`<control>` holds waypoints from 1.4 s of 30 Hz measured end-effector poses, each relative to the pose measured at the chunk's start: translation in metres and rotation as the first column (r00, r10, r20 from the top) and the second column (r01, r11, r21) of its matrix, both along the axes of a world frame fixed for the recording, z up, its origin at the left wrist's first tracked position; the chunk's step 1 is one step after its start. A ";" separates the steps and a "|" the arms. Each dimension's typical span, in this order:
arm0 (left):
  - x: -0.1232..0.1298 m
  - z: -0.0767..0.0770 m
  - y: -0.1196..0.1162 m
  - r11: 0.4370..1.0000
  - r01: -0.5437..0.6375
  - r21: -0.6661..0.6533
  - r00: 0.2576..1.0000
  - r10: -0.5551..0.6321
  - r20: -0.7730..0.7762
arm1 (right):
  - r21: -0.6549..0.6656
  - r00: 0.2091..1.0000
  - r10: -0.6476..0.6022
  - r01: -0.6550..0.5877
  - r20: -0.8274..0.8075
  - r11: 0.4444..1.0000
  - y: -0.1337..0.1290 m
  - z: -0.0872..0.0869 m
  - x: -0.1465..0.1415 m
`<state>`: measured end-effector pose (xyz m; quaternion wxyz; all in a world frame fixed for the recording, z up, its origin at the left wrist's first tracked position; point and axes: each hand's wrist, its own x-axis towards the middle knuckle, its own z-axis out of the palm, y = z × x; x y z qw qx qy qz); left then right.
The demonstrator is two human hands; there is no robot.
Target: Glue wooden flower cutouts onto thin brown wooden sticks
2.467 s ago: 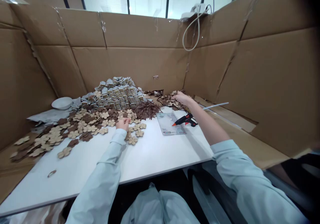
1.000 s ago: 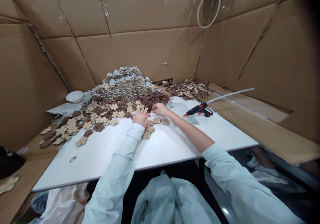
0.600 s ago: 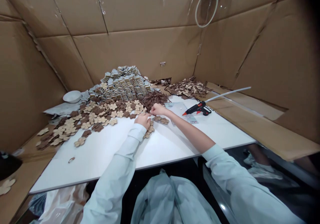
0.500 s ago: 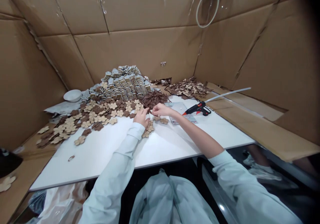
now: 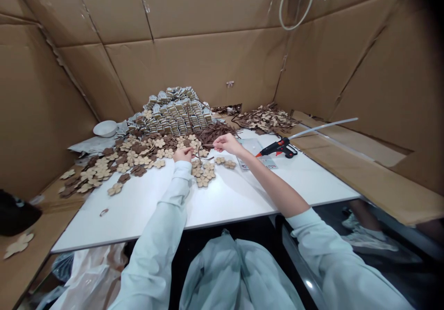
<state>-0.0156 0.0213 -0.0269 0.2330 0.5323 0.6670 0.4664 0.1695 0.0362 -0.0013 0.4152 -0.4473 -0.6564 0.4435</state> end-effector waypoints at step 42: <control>0.074 0.028 -0.020 0.920 0.381 -0.088 0.697 -0.223 0.682 | -0.050 0.991 -0.056 0.050 -0.124 0.997 -0.051 -0.012 0.032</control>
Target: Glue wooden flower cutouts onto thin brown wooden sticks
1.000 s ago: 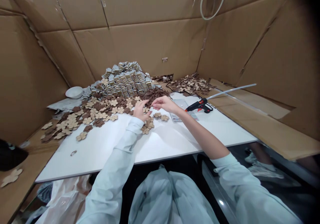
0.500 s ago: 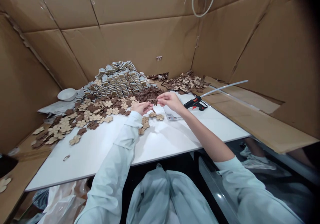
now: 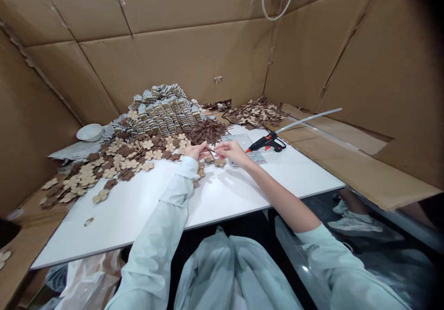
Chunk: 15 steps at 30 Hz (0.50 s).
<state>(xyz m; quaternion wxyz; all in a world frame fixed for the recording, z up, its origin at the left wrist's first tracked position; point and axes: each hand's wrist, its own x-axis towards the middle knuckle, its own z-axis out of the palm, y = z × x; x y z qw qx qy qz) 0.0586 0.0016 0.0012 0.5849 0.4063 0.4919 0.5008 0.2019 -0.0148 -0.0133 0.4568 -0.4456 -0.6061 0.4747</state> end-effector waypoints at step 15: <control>-0.028 -0.019 -0.012 0.664 0.638 0.390 0.522 -0.002 -0.853 | 0.275 0.407 -0.373 0.278 0.834 0.920 -0.011 -0.019 0.163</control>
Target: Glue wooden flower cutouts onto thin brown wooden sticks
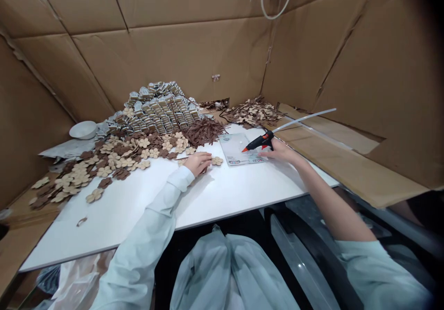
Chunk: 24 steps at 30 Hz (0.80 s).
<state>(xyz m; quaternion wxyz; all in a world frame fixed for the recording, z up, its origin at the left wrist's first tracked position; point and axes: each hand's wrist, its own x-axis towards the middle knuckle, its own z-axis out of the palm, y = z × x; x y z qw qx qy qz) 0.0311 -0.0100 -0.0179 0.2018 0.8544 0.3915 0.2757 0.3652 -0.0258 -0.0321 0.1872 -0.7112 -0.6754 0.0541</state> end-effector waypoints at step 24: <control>0.015 -0.019 -0.005 0.964 0.227 0.142 0.919 -0.164 -0.358 | 0.245 0.996 0.018 0.004 -0.085 0.970 0.016 0.018 -0.075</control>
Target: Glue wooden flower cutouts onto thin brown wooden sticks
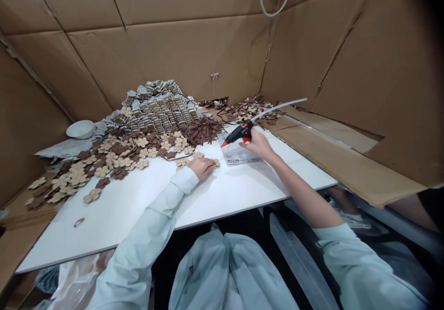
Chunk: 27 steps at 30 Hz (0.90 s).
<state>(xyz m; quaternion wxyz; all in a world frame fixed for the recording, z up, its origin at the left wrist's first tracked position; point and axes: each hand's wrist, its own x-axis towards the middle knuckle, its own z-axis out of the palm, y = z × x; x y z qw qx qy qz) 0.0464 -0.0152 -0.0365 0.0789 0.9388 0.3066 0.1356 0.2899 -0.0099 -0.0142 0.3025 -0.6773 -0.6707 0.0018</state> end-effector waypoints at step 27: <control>-0.015 -0.005 -0.014 0.988 -0.031 0.153 0.999 0.035 -0.022 | -0.027 0.915 0.148 -0.149 0.376 0.988 -0.011 -0.015 -0.028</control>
